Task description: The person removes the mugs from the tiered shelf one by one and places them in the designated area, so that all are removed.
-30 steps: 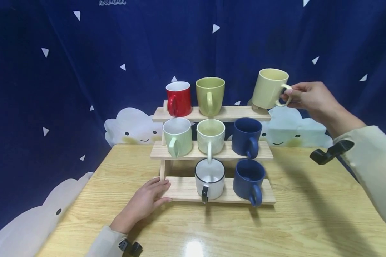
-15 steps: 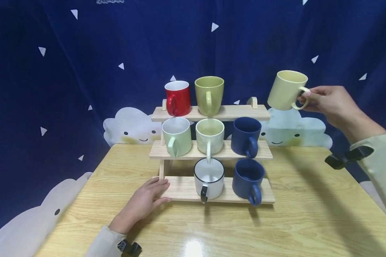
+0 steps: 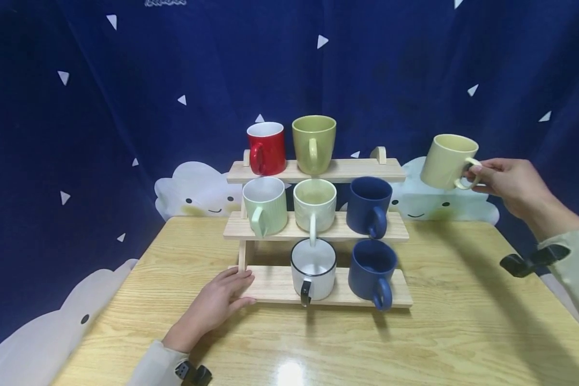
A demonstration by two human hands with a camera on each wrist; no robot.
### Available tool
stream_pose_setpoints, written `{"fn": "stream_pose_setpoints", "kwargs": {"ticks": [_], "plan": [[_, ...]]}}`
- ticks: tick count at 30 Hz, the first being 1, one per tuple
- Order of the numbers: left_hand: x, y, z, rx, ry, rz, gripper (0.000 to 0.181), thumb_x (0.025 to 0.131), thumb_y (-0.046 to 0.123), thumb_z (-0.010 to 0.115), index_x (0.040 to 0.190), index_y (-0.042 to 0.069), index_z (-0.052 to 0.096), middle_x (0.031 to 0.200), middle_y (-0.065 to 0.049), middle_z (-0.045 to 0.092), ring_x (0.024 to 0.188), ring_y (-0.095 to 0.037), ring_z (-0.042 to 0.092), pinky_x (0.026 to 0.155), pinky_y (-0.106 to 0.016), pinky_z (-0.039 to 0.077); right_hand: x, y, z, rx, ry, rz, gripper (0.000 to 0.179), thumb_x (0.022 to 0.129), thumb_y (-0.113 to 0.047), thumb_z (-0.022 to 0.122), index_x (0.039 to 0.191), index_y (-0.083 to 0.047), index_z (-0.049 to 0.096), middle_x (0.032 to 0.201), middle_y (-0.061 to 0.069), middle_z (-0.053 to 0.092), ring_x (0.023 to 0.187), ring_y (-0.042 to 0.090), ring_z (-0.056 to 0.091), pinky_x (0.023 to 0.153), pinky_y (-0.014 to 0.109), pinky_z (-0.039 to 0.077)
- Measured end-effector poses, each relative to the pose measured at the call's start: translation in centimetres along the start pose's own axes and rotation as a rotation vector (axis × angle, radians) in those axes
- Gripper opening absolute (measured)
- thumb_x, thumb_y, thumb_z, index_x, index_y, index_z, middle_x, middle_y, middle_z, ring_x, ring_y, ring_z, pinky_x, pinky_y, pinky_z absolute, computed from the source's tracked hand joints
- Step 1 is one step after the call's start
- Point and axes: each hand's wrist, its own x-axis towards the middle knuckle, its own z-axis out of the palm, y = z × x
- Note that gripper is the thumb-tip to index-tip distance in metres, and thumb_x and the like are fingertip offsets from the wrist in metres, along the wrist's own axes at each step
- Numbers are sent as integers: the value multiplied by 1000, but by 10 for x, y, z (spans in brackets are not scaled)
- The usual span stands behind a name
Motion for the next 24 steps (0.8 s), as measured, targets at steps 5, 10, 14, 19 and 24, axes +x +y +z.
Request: {"fn": "stream_pose_setpoints", "kwargs": {"ticks": [5, 10, 14, 19, 24], "plan": [[0, 0, 0, -1, 19, -4, 55, 82, 41, 76, 126, 8, 67, 132, -9, 62, 124, -38, 53, 105, -52, 42, -6, 26, -5, -10, 18, 20, 36, 104, -26, 48, 116, 6, 58, 83, -22, 63, 80, -7, 59, 72, 16, 56], [-1, 1, 1, -5, 27, -11, 55, 82, 41, 76, 126, 9, 67, 132, -7, 62, 123, -37, 53, 104, -52, 44, -13, 59, -11, 9, 42, 43, 32, 103, -22, 50, 111, 7, 59, 79, -22, 62, 75, -9, 58, 67, 13, 55], [-2, 1, 1, -9, 19, -26, 55, 82, 42, 75, 126, 10, 67, 132, -6, 62, 124, -37, 53, 104, -52, 44, -19, 85, -13, -47, 76, 49, 48, 104, -22, 48, 123, 22, 48, 79, -22, 59, 72, -13, 54, 64, 11, 54], [-1, 1, 1, -11, 23, -24, 55, 83, 43, 75, 126, 10, 67, 132, -7, 62, 124, -37, 53, 104, -52, 43, -26, 112, -16, -6, 89, 65, 51, 104, -21, 47, 126, 25, 43, 77, -26, 57, 69, -14, 56, 63, 10, 54], [-1, 0, 2, -5, 23, -20, 56, 83, 43, 75, 126, 10, 66, 132, -7, 61, 124, -37, 53, 105, -52, 43, -30, 133, -14, 7, 121, 87, 50, 105, -19, 46, 129, 24, 40, 75, -28, 55, 66, -15, 56, 62, 11, 54]]}}
